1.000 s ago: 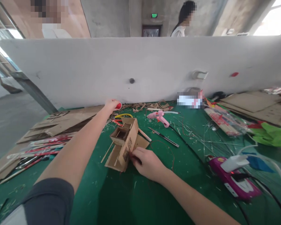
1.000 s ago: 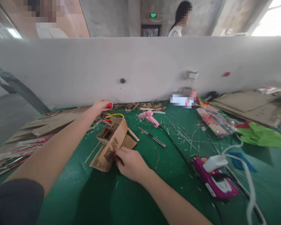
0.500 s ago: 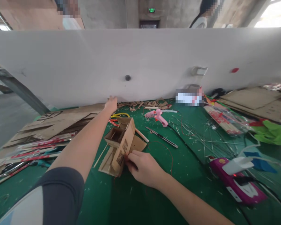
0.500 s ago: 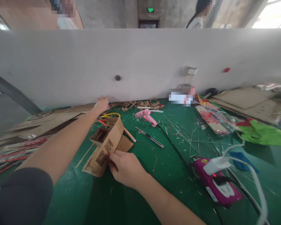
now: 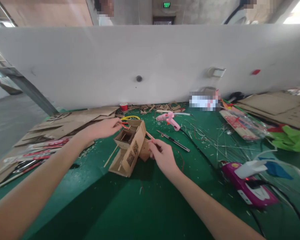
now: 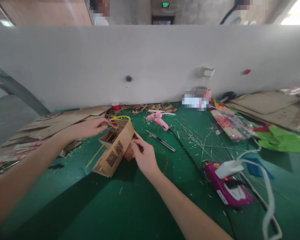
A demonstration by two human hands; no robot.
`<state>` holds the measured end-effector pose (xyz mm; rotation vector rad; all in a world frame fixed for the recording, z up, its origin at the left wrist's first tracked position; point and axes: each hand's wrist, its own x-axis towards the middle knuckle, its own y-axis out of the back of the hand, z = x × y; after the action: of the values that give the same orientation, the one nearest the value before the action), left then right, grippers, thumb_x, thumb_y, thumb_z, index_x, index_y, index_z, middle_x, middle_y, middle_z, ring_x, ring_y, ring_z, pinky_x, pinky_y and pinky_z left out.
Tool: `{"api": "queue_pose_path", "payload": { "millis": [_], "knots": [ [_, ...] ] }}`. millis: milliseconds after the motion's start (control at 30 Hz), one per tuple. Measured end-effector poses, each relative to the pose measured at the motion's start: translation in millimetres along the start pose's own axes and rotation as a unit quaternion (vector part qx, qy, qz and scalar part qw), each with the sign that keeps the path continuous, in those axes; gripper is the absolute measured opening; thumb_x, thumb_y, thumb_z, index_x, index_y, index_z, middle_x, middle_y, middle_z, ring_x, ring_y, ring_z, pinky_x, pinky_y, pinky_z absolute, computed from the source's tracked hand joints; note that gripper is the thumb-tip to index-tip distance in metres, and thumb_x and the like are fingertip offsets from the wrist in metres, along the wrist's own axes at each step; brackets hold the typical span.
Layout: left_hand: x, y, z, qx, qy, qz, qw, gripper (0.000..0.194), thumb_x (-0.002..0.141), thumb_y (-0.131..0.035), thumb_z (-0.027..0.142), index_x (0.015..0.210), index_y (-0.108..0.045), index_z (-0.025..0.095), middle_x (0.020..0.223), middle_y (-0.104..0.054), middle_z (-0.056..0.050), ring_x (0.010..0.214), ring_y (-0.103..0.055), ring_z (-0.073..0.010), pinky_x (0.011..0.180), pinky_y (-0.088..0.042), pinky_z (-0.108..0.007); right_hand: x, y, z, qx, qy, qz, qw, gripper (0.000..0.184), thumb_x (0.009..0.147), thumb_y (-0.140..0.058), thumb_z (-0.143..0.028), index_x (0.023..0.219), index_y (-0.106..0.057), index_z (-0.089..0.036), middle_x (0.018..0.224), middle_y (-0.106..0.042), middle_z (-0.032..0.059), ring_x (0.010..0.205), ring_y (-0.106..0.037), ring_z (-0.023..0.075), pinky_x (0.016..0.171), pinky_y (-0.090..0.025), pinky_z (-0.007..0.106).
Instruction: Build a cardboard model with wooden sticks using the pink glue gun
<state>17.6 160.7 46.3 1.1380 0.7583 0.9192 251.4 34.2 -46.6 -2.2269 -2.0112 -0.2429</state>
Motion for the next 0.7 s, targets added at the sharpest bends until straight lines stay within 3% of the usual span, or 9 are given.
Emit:
{"api": "queue_pose_path", "payload": {
  "millis": [67,133,167,267,333,533,700],
  "knots": [
    [-44,-6.8,1,-0.042,-0.016,-0.073,0.996,0.050,0.092,-0.044,0.050,0.136,-0.049,0.027,0.128,-0.063,-0.008,0.104,-0.066,-0.0267,0.084,-0.052,-0.034,2,3,-1,0.042,0.000,0.020,0.999,0.026,0.088,-0.054,-0.040,0.094,-0.066,-0.017,0.072,-0.057,-0.0001,0.050,-0.049,0.0099,0.045,-0.038,0.024],
    [-70,-18.4,1,-0.072,-0.063,-0.086,0.992,0.062,0.091,-0.048,0.047,0.148,-0.032,0.031,0.148,-0.046,-0.007,0.123,-0.056,-0.0268,0.095,-0.049,-0.035,1,4,-2,0.058,0.007,0.032,0.998,0.027,0.088,-0.053,-0.039,0.100,-0.065,-0.018,0.073,-0.055,-0.0009,0.050,-0.049,0.0095,0.044,-0.038,0.023],
    [-75,-24.9,2,-0.071,-0.078,-0.069,0.992,0.061,0.091,-0.047,0.045,0.148,-0.031,0.030,0.150,-0.044,-0.008,0.127,-0.052,-0.0275,0.099,-0.047,-0.037,0,4,-3,0.062,0.008,0.035,0.997,0.027,0.088,-0.053,-0.039,0.103,-0.064,-0.018,0.073,-0.054,-0.0013,0.050,-0.048,0.0093,0.043,-0.038,0.023],
    [-72,-39.4,9,-0.033,-0.101,0.001,0.994,0.040,0.093,-0.043,0.040,0.126,-0.056,0.021,0.137,-0.051,-0.013,0.123,-0.053,-0.0309,0.102,-0.044,-0.044,-2,3,-2,0.064,0.007,0.028,0.998,0.027,0.087,-0.053,-0.038,0.104,-0.061,-0.018,0.073,-0.052,-0.0021,0.048,-0.048,0.0087,0.042,-0.037,0.023],
    [-66,-40.7,13,-0.014,-0.110,0.032,0.993,0.034,0.093,-0.042,0.041,0.108,-0.064,0.020,0.136,-0.049,-0.014,0.118,-0.055,-0.0317,0.100,-0.044,-0.047,-2,2,-1,0.061,0.008,0.020,0.998,0.026,0.086,-0.054,-0.038,0.101,-0.059,-0.018,0.074,-0.053,-0.0022,0.047,-0.047,0.0084,0.041,-0.037,0.023],
    [-70,-22.8,23,-0.050,-0.097,0.091,0.990,0.027,0.090,-0.052,0.044,0.098,-0.065,0.021,0.125,-0.054,-0.009,0.108,-0.059,-0.0257,0.094,-0.047,-0.041,-1,1,5,0.051,-0.028,-0.012,0.998,0.024,0.085,-0.053,-0.039,0.096,-0.058,-0.019,0.072,-0.052,-0.0025,0.049,-0.049,0.0093,0.041,-0.039,0.022],
    [-77,-26.3,26,-0.081,-0.073,0.091,0.990,0.030,0.086,-0.056,0.049,0.094,-0.061,0.021,0.107,-0.061,-0.007,0.095,-0.063,-0.0236,0.088,-0.050,-0.038,-4,-1,8,-0.024,-0.035,-0.038,0.998,0.020,0.084,-0.050,-0.034,0.097,-0.059,-0.020,0.072,-0.051,-0.0010,0.059,-0.055,0.0139,0.041,-0.045,0.023]
  ]
}}
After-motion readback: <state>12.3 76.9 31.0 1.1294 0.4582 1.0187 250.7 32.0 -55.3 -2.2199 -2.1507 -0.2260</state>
